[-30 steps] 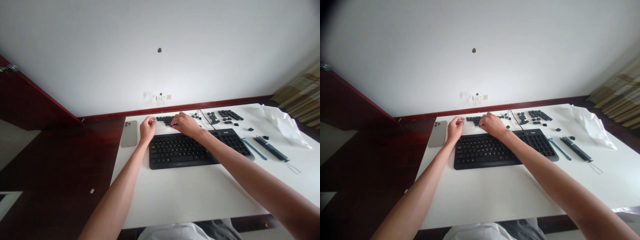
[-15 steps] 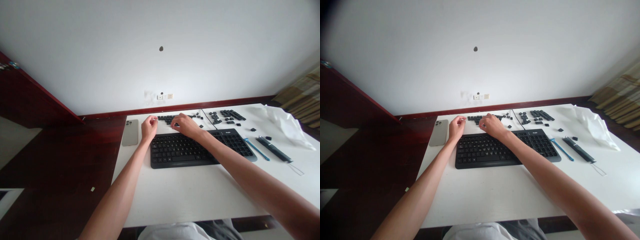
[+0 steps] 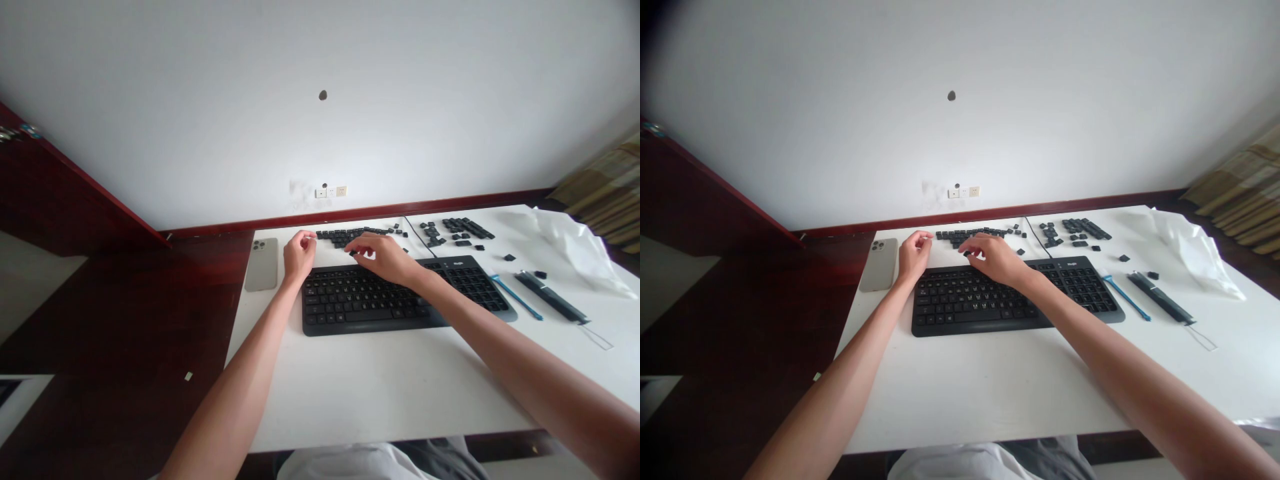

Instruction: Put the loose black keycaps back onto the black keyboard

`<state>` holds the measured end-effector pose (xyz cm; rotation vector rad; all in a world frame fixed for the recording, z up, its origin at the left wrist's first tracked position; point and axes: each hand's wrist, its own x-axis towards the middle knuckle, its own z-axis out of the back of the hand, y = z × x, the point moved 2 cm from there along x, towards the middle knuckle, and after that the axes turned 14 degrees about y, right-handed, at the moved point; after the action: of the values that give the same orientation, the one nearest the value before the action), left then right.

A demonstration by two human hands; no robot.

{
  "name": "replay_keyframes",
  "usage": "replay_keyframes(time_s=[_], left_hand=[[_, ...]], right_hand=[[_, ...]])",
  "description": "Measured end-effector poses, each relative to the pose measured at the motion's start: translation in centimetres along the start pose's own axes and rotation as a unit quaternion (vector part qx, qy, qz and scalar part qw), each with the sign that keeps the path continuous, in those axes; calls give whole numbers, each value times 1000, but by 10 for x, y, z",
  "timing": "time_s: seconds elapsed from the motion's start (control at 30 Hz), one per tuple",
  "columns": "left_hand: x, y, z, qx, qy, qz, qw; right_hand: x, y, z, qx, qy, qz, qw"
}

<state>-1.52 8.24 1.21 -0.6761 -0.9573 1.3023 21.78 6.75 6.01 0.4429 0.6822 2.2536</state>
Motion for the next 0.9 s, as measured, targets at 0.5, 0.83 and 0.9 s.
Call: replay_keyframes(time_s=[0.5, 0.83, 0.9], left_hand=[[1, 2, -1, 20, -5, -1, 1000], [1, 3, -2, 29, -4, -1, 1000], [1, 2, -2, 31, -4, -2, 999]], right_hand=[[-68, -8, -13, 204, -47, -78, 975], [-69, 21, -24, 136, 18, -25, 990], [-69, 21, -24, 135, 39, -33, 990]])
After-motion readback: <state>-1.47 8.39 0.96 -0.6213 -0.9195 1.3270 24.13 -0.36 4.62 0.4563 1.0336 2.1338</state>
